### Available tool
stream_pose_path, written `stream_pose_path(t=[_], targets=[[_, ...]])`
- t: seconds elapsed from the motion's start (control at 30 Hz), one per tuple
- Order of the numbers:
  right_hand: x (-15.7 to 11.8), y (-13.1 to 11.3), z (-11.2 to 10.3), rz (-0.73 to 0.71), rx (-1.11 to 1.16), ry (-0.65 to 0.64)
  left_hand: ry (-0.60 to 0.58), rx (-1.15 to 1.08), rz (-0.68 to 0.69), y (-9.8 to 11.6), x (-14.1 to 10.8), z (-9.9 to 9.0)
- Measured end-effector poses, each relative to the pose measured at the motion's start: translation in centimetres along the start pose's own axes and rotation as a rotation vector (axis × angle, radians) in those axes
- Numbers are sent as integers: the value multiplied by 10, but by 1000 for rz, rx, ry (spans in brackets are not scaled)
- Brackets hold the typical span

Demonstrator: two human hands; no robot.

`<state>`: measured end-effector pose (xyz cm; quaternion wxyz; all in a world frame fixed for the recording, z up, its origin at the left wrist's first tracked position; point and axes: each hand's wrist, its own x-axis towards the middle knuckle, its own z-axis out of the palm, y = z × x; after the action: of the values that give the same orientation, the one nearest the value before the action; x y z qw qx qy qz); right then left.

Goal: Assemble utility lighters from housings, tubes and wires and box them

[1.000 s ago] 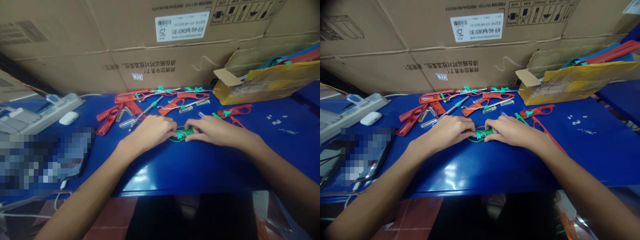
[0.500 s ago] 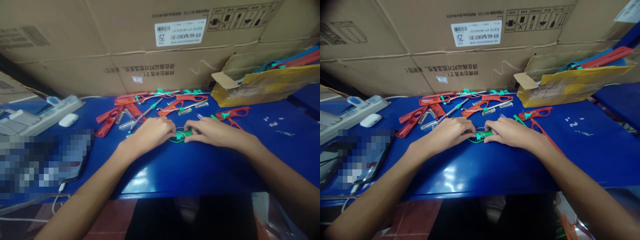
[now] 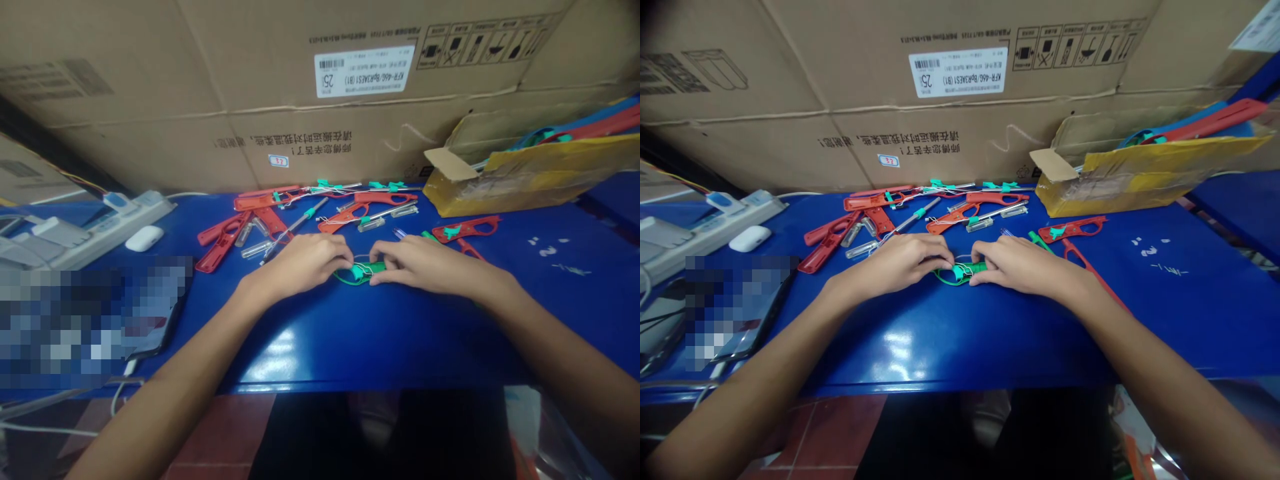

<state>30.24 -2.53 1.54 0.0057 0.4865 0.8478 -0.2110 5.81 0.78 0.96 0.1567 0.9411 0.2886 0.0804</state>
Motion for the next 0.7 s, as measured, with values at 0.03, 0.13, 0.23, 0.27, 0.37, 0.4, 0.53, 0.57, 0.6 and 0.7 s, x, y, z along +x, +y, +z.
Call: stream_pose_path(t=[0.03,0.13,0.23,0.27,0.37,0.4,0.53,0.57,0.6,0.7], targets=[[0,0,0,4,-2,3,2,14,-3,1,0,0],[0,-1,0,15,-11,2,19,57,-8,4,0,1],[1,-2,0,22,-20,0,39,99,-2,6,0,2],[1,-2,0,20,-26,2,42,113,1,7,0,2],[0,-2,-1,11,-45,4,37,133,4,7,0,2],[0,-3,-1,10,-47,1,32,131,2,7,1,2],[0,-3,-3,5,-37,-12,22,109,-4,6,1,1],[0,-2,-3,0,-36,-11,26,102,-2,5,1,1],[0,-2,-3,-5,-38,-9,31,96,3,5,0,2],[0,-1,-2,-14,-40,7,59,85,10,3,-1,2]])
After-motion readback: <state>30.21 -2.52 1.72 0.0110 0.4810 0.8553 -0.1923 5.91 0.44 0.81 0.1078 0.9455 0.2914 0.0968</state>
